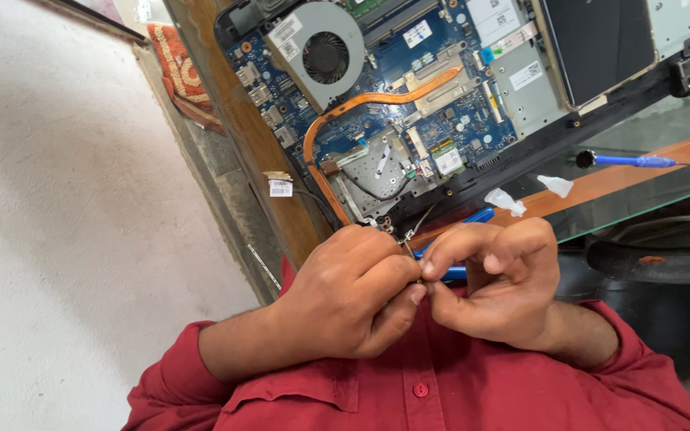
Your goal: The person cleans a small metal component with a cotton swab, then uses tweezers to place it into a slot on a disassembled laptop motherboard. They continue to adjust the component and clean the area with additional swabs.
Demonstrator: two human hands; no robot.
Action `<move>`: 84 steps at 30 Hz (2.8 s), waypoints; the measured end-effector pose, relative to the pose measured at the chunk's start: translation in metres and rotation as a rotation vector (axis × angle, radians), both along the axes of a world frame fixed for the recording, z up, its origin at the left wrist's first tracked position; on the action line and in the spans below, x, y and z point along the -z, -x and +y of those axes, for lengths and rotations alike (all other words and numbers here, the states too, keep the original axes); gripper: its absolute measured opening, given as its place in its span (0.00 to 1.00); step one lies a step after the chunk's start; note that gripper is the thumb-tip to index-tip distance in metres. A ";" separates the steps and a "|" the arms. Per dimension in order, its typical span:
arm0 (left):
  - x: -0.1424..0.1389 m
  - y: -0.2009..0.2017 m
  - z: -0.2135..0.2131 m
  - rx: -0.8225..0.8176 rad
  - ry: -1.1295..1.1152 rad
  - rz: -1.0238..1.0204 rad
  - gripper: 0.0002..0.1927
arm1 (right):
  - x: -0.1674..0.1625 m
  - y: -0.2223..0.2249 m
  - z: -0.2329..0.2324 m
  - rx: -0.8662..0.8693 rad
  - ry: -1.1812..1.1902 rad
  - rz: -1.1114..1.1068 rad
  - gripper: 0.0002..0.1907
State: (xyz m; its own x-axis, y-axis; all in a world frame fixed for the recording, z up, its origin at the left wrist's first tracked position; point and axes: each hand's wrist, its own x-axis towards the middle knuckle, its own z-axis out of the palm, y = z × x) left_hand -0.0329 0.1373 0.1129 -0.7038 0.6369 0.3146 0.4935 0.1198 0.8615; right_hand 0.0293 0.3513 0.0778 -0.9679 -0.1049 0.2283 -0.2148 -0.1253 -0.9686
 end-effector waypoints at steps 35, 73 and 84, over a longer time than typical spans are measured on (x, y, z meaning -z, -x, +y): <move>-0.002 -0.002 -0.006 -0.317 0.019 0.111 0.10 | -0.020 0.080 0.081 0.367 -1.114 0.283 0.18; 0.026 0.022 -0.047 -0.415 0.153 0.162 0.11 | 0.008 -0.022 0.113 0.380 -0.964 -0.191 0.13; 0.028 0.021 -0.037 -0.390 0.123 0.174 0.11 | -0.016 0.001 0.087 0.448 -1.111 -0.002 0.12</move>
State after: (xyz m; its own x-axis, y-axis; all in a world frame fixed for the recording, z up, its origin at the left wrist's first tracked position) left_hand -0.0540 0.0998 0.0844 -0.8423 0.3742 0.3880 0.5272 0.4220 0.7375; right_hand 0.0287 0.4386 0.0934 -0.9690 0.1026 0.2247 -0.0243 0.8656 -0.5001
